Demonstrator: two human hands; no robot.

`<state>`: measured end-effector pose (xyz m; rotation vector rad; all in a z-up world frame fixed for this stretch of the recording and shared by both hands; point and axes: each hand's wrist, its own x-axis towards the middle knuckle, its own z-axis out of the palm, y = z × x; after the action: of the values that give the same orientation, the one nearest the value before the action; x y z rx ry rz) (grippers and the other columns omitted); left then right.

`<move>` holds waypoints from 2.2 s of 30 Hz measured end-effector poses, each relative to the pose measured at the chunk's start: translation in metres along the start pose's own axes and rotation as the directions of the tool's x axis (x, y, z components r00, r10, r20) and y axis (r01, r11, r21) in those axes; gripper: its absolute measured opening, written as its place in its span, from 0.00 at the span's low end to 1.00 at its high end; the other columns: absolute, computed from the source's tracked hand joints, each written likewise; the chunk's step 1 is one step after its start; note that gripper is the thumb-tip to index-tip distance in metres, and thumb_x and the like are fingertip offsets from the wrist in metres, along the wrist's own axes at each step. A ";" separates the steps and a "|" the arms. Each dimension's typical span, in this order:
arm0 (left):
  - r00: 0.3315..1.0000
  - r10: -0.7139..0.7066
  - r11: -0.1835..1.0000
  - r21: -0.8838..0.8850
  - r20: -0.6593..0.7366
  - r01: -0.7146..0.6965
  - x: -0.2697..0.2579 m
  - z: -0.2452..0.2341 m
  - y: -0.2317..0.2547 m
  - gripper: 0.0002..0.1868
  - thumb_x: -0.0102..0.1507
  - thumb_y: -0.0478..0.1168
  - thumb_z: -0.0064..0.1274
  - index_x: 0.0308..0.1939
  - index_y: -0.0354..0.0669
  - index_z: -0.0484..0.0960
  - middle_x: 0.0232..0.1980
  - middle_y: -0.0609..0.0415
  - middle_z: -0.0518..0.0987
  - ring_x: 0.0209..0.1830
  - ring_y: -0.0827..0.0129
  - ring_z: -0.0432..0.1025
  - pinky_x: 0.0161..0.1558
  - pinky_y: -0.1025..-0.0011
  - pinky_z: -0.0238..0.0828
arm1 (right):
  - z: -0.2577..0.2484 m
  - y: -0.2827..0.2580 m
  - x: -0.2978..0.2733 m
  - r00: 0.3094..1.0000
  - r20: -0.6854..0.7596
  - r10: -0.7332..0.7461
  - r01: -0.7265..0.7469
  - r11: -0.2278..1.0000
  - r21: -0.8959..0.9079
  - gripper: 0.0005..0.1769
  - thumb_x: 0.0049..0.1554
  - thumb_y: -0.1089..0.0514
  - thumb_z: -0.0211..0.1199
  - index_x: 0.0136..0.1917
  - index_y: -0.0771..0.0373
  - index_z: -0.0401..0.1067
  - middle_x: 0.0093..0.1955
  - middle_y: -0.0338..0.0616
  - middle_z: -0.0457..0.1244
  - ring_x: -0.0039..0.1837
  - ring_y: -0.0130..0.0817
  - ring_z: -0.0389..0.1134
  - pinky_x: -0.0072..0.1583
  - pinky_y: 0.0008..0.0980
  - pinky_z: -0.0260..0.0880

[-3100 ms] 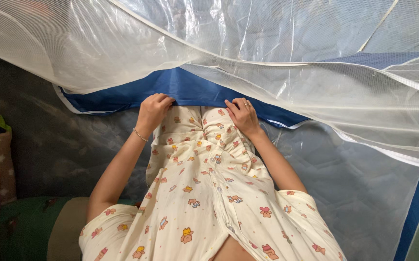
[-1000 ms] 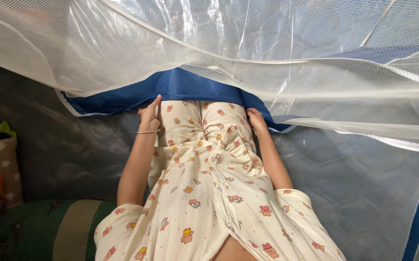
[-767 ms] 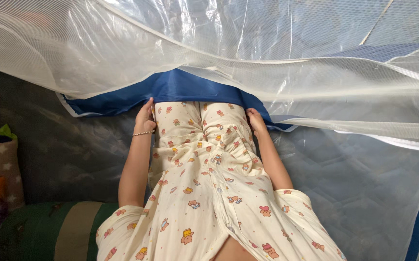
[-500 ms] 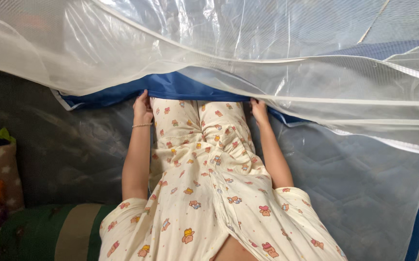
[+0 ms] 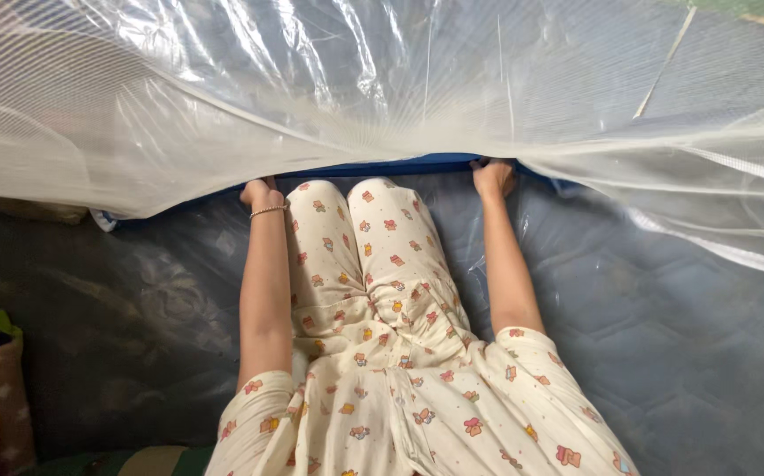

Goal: The person sits on a bed and assembles a mosquito net by unfolding the mesh, inserting a flexible support rod into the net's sleeve, and securing the rod with ties. The person handles the net, rod, and ties by hand.

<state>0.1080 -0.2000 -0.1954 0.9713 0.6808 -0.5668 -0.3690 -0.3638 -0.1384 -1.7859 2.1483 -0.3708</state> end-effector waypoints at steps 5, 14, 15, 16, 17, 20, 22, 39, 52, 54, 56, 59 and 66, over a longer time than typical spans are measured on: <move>0.999 -0.035 0.999 -0.043 -0.022 0.034 0.008 -0.007 0.003 0.14 0.60 0.16 0.34 0.47 0.05 0.68 0.48 0.31 0.74 0.37 0.47 0.77 0.45 0.55 0.83 | 0.010 0.010 -0.002 0.972 -0.164 0.169 -0.148 0.980 0.131 0.24 0.53 0.38 0.72 0.59 0.48 0.76 0.61 0.46 0.66 0.63 0.53 0.66 0.62 0.60 0.65; 0.992 -0.120 0.979 -0.171 -0.036 0.112 0.012 -0.019 0.011 0.17 0.64 0.19 0.35 0.57 0.07 0.65 0.57 0.25 0.69 0.45 0.37 0.75 0.44 0.52 0.81 | 0.018 0.006 0.021 0.748 -0.185 0.638 -0.599 0.768 0.228 0.66 0.45 0.36 0.77 0.78 0.67 0.40 0.73 0.56 0.52 0.76 0.48 0.51 0.67 0.61 0.51; 0.991 -0.128 0.976 -0.178 -0.021 0.123 0.013 -0.019 0.014 0.17 0.64 0.19 0.37 0.56 0.08 0.65 0.56 0.26 0.70 0.44 0.37 0.76 0.44 0.52 0.81 | 0.011 0.006 0.027 0.699 -0.186 0.691 -0.645 0.721 0.252 0.65 0.45 0.40 0.78 0.78 0.65 0.40 0.74 0.56 0.51 0.76 0.49 0.50 0.68 0.61 0.50; 0.991 -0.137 0.974 -0.185 -0.006 0.133 0.014 -0.020 0.016 0.16 0.65 0.19 0.38 0.56 0.09 0.66 0.55 0.28 0.71 0.42 0.37 0.77 0.44 0.52 0.81 | 0.004 0.007 0.033 0.647 -0.184 0.740 -0.689 0.671 0.276 0.65 0.44 0.45 0.79 0.79 0.63 0.39 0.75 0.56 0.50 0.76 0.49 0.50 0.68 0.61 0.49; 0.989 -0.147 0.971 -0.190 0.007 0.146 0.014 -0.023 0.017 0.16 0.65 0.19 0.40 0.56 0.10 0.66 0.54 0.29 0.72 0.41 0.37 0.78 0.44 0.52 0.81 | 0.000 0.008 0.035 0.590 -0.182 0.787 -0.730 0.616 0.297 0.65 0.44 0.49 0.80 0.79 0.61 0.39 0.76 0.56 0.49 0.76 0.49 0.50 0.69 0.62 0.48; 0.981 -0.186 0.982 -0.039 -0.051 0.184 0.016 -0.034 0.024 0.17 0.67 0.27 0.52 0.54 0.12 0.70 0.46 0.32 0.80 0.32 0.48 0.81 0.35 0.60 0.82 | -0.016 0.010 0.037 0.664 -0.099 0.741 -0.674 0.651 0.348 0.52 0.44 0.48 0.78 0.71 0.58 0.47 0.68 0.48 0.52 0.68 0.43 0.52 0.64 0.56 0.46; 0.993 -0.117 0.964 0.237 -0.031 0.121 0.013 -0.039 0.027 0.15 0.64 0.32 0.58 0.49 0.22 0.75 0.38 0.41 0.82 0.26 0.59 0.80 0.23 0.69 0.71 | -0.032 0.011 0.042 0.725 0.005 0.689 -0.649 0.681 0.339 0.42 0.47 0.48 0.74 0.64 0.57 0.50 0.60 0.46 0.53 0.60 0.40 0.51 0.57 0.51 0.45; 0.999 -0.020 0.985 0.170 -0.030 0.025 0.024 -0.021 0.042 0.06 0.62 0.30 0.57 0.37 0.26 0.79 0.32 0.44 0.81 0.23 0.63 0.74 0.22 0.67 0.70 | -0.075 0.059 0.054 0.632 0.774 0.032 -0.611 -0.594 0.524 0.15 0.69 0.65 0.45 0.59 0.76 0.70 0.56 0.62 0.70 0.58 0.57 0.72 0.55 0.49 0.76; 0.992 0.106 0.964 0.238 0.071 -0.120 0.017 -0.014 0.056 0.09 0.64 0.32 0.48 0.48 0.34 0.72 0.40 0.47 0.82 0.28 0.60 0.77 0.25 0.65 0.71 | -0.104 0.044 0.043 0.784 0.459 0.419 -0.577 0.218 0.787 0.11 0.62 0.54 0.58 0.39 0.57 0.65 0.29 0.40 0.55 0.29 0.28 0.55 0.30 0.29 0.48; 0.973 0.218 0.860 0.455 0.082 -0.231 0.017 -0.018 0.057 0.09 0.64 0.33 0.54 0.47 0.34 0.75 0.38 0.49 0.82 0.25 0.71 0.73 0.20 0.73 0.65 | -0.107 0.049 0.046 0.781 0.498 0.375 -0.561 0.074 0.824 0.11 0.62 0.58 0.61 0.38 0.59 0.65 0.29 0.39 0.55 0.29 0.28 0.55 0.30 0.29 0.48; 0.959 0.264 0.830 0.484 0.100 -0.279 0.020 -0.023 0.063 0.08 0.62 0.30 0.51 0.45 0.32 0.76 0.35 0.50 0.80 0.22 0.73 0.68 0.18 0.74 0.62 | -0.106 0.053 0.051 0.768 0.586 0.260 -0.548 -0.207 0.810 0.15 0.63 0.58 0.67 0.38 0.59 0.65 0.29 0.39 0.56 0.29 0.27 0.55 0.30 0.26 0.49; 0.994 0.077 0.959 0.280 -0.082 -0.051 0.026 -0.024 0.071 0.13 0.60 0.22 0.48 0.48 0.28 0.71 0.33 0.47 0.75 0.19 0.70 0.63 0.18 0.71 0.58 | -0.109 0.051 0.053 0.797 0.601 0.066 -0.460 -0.580 0.673 0.11 0.63 0.60 0.67 0.39 0.62 0.70 0.29 0.39 0.60 0.27 0.27 0.58 0.28 0.24 0.57; 0.994 0.007 0.999 -0.041 -0.105 -0.011 0.030 -0.023 0.067 0.17 0.63 0.22 0.40 0.56 0.22 0.61 0.40 0.38 0.75 0.28 0.60 0.72 0.40 0.56 0.84 | -0.097 0.061 0.057 0.817 0.558 0.144 -0.349 -0.648 0.677 0.04 0.59 0.74 0.60 0.48 0.79 0.72 0.49 0.57 0.68 0.53 0.53 0.74 0.57 0.44 0.77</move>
<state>0.1691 -0.1538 -0.1899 0.9693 0.7782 -0.4944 -0.4727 -0.4096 -0.0780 0.2095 0.8437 -1.3753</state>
